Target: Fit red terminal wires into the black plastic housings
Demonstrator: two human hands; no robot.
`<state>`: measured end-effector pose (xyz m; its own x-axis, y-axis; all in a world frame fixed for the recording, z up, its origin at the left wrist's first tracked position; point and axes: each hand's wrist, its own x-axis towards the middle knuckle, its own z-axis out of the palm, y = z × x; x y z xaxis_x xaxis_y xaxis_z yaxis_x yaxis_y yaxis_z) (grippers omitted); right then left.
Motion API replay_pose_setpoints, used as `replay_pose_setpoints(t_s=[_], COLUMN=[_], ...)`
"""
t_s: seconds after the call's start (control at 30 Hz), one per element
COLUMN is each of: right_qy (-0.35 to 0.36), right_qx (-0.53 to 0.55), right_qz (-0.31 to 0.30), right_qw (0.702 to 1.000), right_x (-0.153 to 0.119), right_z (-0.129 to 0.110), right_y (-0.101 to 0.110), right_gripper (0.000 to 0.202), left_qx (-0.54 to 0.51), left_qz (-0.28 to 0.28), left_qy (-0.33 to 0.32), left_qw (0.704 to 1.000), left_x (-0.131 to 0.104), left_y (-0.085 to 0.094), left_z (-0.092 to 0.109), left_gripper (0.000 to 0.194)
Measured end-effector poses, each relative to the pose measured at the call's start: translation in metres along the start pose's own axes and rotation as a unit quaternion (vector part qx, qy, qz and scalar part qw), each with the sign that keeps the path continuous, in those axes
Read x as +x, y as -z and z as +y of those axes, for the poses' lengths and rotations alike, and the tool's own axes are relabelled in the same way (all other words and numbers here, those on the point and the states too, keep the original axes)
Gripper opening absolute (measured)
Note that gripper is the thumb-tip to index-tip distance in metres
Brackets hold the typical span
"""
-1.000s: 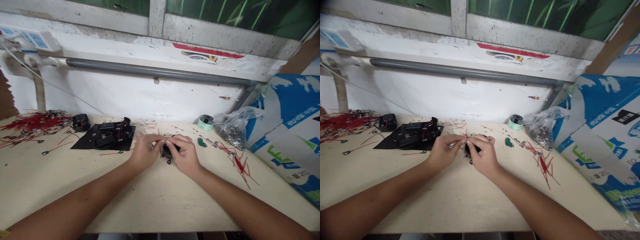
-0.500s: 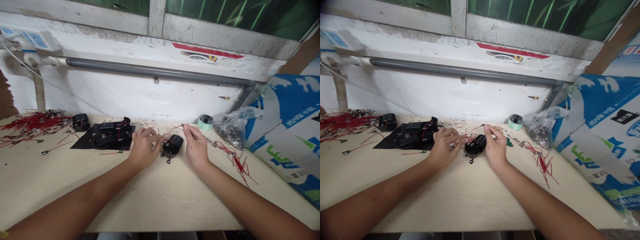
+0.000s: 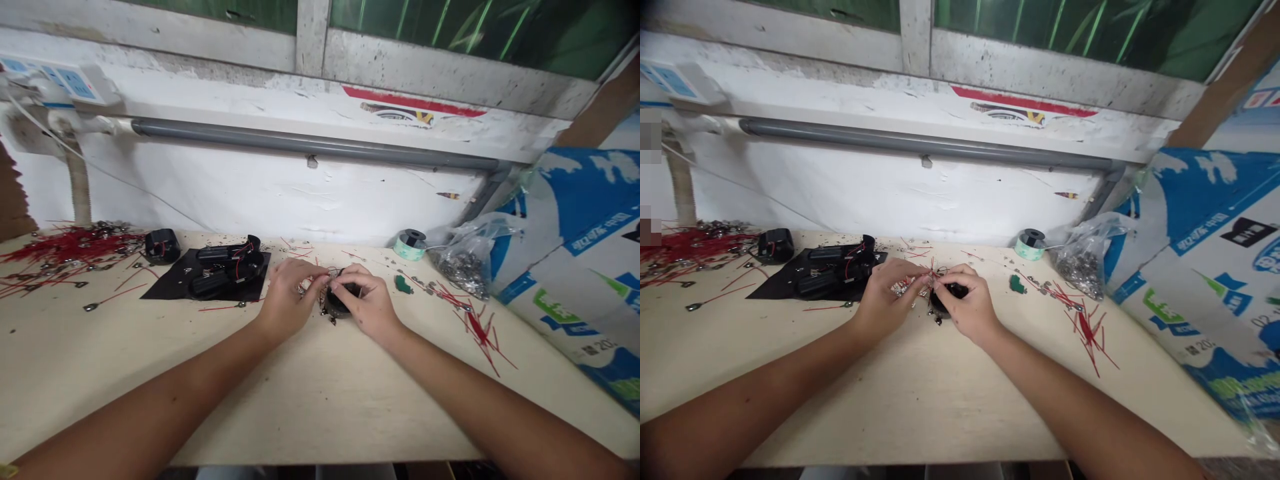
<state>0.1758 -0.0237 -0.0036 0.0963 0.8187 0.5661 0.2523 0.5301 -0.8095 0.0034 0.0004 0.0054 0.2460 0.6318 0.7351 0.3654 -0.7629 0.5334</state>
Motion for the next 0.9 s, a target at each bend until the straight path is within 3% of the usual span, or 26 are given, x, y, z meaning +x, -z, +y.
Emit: replay_pose_setpoints(t_s=[0.07,0.13,0.23,0.3,0.33,0.47,0.63,0.77,0.9], right_qy=[-0.014,-0.048,-0.126,-0.143,-0.129,-0.036,0.016,0.053,0.053], right_qx=[0.010,0.069,0.187,0.206,0.189,0.048,-0.034,-0.136,-0.322], right_qz=[0.036,0.116,0.184,0.160,0.135,0.033,0.003,0.001,0.020], right_qw=[0.999,0.990,0.957,0.955,0.964,0.998,0.999,0.989,0.945], right_x=[0.003,0.007,0.011,0.011,0.009,0.002,-0.002,-0.003,0.008], right_z=[0.000,-0.001,-0.004,-0.005,-0.005,-0.006,-0.005,-0.011,-0.012], right_y=[0.002,0.003,0.004,0.003,0.002,0.000,0.000,0.002,0.019], right_gripper=[0.004,0.007,0.014,0.015,0.015,0.010,0.006,0.010,0.034], left_qx=[0.004,-0.008,-0.010,0.011,0.022,0.054,0.044,0.047,0.017], left_qz=[0.036,0.056,-0.026,-0.085,-0.089,-0.064,-0.047,-0.027,-0.028], left_qy=[0.002,0.009,0.010,0.008,0.009,0.019,0.015,0.012,-0.001], left_qw=[0.999,0.998,1.000,0.996,0.996,0.996,0.998,0.998,0.999], left_x=[0.000,0.000,-0.001,-0.002,-0.003,-0.002,-0.002,-0.001,0.000], left_y=[0.004,0.008,0.009,0.007,0.005,0.000,0.001,0.002,0.001], left_z=[0.003,0.008,0.011,0.011,0.009,0.005,0.004,0.004,0.003], left_gripper=[0.010,0.012,0.013,0.011,0.011,0.025,0.021,0.020,0.020])
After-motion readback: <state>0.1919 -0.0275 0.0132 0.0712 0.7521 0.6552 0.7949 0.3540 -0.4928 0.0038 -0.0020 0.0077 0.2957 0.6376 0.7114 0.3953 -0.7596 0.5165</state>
